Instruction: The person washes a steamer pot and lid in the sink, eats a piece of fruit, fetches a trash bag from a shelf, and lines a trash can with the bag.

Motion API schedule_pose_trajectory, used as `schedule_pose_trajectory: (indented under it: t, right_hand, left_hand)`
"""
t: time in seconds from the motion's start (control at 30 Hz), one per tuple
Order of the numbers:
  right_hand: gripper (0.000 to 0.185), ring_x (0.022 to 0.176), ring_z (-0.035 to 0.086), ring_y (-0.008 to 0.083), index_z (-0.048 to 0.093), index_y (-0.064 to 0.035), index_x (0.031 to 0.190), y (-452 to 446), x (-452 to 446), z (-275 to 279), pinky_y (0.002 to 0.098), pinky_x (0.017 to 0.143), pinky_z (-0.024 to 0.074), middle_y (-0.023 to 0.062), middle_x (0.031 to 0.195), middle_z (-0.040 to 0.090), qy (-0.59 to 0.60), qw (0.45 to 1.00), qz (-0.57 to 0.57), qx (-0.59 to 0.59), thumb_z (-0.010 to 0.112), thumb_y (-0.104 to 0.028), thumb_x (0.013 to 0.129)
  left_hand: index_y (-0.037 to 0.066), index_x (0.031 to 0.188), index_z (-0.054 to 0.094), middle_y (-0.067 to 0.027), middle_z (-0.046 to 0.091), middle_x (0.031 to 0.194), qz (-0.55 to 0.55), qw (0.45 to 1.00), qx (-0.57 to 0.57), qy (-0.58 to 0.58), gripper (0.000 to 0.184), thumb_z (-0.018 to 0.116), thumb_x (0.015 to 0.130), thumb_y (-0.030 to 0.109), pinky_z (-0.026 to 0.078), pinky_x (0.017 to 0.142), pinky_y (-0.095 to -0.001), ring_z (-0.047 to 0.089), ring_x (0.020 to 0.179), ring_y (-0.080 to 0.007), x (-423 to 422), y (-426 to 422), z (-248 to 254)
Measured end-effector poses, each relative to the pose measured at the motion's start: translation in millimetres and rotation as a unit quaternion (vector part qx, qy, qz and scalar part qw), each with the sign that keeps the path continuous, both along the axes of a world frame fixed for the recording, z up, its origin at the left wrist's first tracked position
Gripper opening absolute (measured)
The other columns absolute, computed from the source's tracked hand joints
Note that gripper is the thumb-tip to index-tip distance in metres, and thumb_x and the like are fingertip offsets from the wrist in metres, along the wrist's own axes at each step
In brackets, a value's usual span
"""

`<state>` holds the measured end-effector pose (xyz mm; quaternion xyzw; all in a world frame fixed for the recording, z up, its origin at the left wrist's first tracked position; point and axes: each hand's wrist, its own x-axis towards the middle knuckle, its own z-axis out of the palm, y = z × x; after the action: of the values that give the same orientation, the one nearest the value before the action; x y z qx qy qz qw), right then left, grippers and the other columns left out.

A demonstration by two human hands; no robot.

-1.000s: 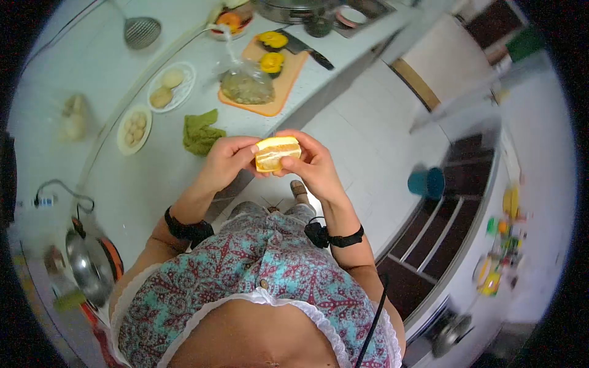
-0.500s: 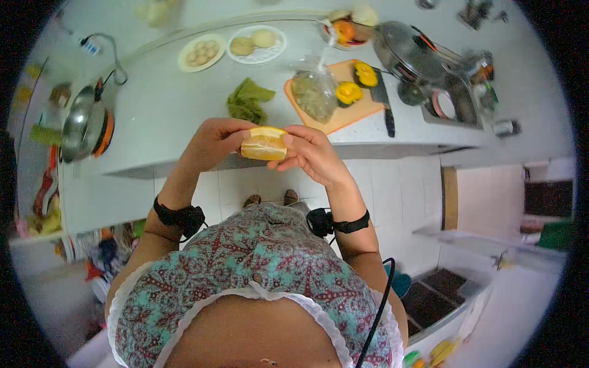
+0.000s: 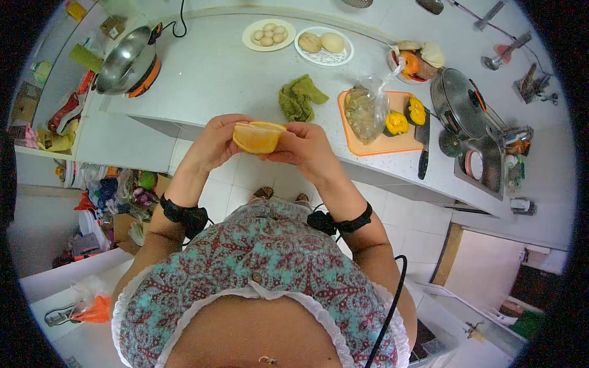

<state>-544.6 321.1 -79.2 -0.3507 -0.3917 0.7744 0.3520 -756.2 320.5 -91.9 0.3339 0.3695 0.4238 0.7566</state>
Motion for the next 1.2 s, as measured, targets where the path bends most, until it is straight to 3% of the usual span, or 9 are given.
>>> schedule_pose_trajectory:
  t: [0.23, 0.4, 0.53, 0.63, 0.7, 0.83, 0.9, 1.2]
  right_hand:
    - [0.024, 0.08, 0.068, 0.0247, 0.057, 0.0092, 0.105, -11, 7, 11, 0.0278, 0.069, 0.0572, 0.0169, 0.097, 0.065, 0.009, 0.998, -0.067, 0.019, 0.052, -0.008, 0.089]
    - [0.022, 0.076, 0.069, 0.0254, 0.057, 0.0097, 0.104, -20, 23, 20, 0.0258, 0.062, 0.0574, 0.0182, 0.092, 0.066, 0.045, 0.983, -0.17, 0.047, 0.048, 0.001, 0.086]
    - [0.023, 0.077, 0.069, 0.0253, 0.057, 0.0095, 0.105, -27, 41, 26, 0.0258, 0.062, 0.0574, 0.0183, 0.092, 0.066, 0.026, 0.97, -0.233, 0.061, 0.046, 0.0, 0.087]
    - [0.025, 0.08, 0.068, 0.0262, 0.054, 0.0097, 0.108, -25, 56, 22, 0.0265, 0.062, 0.0581, 0.0184, 0.094, 0.066, 0.09, 0.954, -0.279, 0.054, 0.045, -0.005, 0.09]
    - [0.03, 0.084, 0.068, 0.0292, 0.05, 0.0107, 0.113, -19, 67, 24, 0.0273, 0.064, 0.0592, 0.0206, 0.1, 0.064, 0.164, 0.947, -0.277, 0.013, 0.046, -0.011, 0.093]
    - [0.033, 0.088, 0.067, 0.0272, 0.05, 0.0078, 0.117, -30, 76, 37, 0.0252, 0.07, 0.0578, 0.0177, 0.104, 0.063, 0.173, 0.942, -0.28, 0.063, 0.05, -0.016, 0.094]
    - [0.033, 0.09, 0.067, 0.0271, 0.05, 0.0075, 0.118, -30, 86, 39, 0.0253, 0.072, 0.0576, 0.0178, 0.106, 0.062, 0.118, 0.958, -0.243, 0.091, 0.051, -0.014, 0.093]
    - [0.035, 0.099, 0.063, 0.0252, 0.048, 0.0085, 0.121, -32, 80, 37, 0.0325, 0.084, 0.0552, 0.0163, 0.113, 0.059, 0.127, 0.954, -0.244, 0.121, 0.051, -0.003, 0.088]
  left_hand:
    - [-0.005, 0.112, 0.055, -0.0134, 0.062, 0.106, -0.066, 0.994, -0.004, -0.086, 0.027, 0.046, 0.094, 0.013, 0.055, 0.079, -0.0334, 0.064, 0.093, -0.0214, 12, 16, 2]
    - [-0.003, 0.112, 0.055, -0.0088, 0.063, 0.103, -0.174, 0.976, 0.021, -0.129, 0.029, 0.045, 0.096, 0.019, 0.054, 0.074, -0.0307, 0.063, 0.088, -0.0165, 42, 40, 8]
    - [-0.001, 0.111, 0.056, -0.0073, 0.063, 0.102, -0.216, 0.968, -0.02, -0.125, 0.029, 0.045, 0.096, 0.02, 0.054, 0.07, -0.0282, 0.063, 0.085, -0.0155, 73, 56, 14]
    - [0.0, 0.111, 0.057, -0.0069, 0.063, 0.102, -0.227, 0.966, -0.014, -0.125, 0.028, 0.048, 0.095, 0.02, 0.053, 0.071, -0.0273, 0.063, 0.085, -0.0154, 95, 68, 14]
    - [-0.001, 0.111, 0.058, -0.0077, 0.064, 0.103, -0.199, 0.978, 0.023, -0.059, 0.026, 0.049, 0.093, 0.015, 0.054, 0.069, -0.0264, 0.064, 0.083, -0.0148, 107, 76, 21]
    - [-0.002, 0.11, 0.059, -0.0075, 0.064, 0.101, -0.195, 0.972, 0.113, 0.058, 0.025, 0.049, 0.09, 0.008, 0.053, 0.068, -0.0247, 0.064, 0.081, -0.0129, 119, 78, 42]
    - [-0.004, 0.107, 0.062, -0.0064, 0.065, 0.096, -0.204, 0.949, 0.201, 0.128, 0.024, 0.049, 0.088, 0.004, 0.052, 0.067, -0.0231, 0.063, 0.079, -0.011, 119, 81, 48]
    - [-0.005, 0.102, 0.064, -0.0055, 0.066, 0.088, -0.242, 0.899, 0.314, 0.185, 0.021, 0.053, 0.087, 0.005, 0.051, 0.068, -0.0225, 0.062, 0.077, -0.0098, 119, 93, 60]
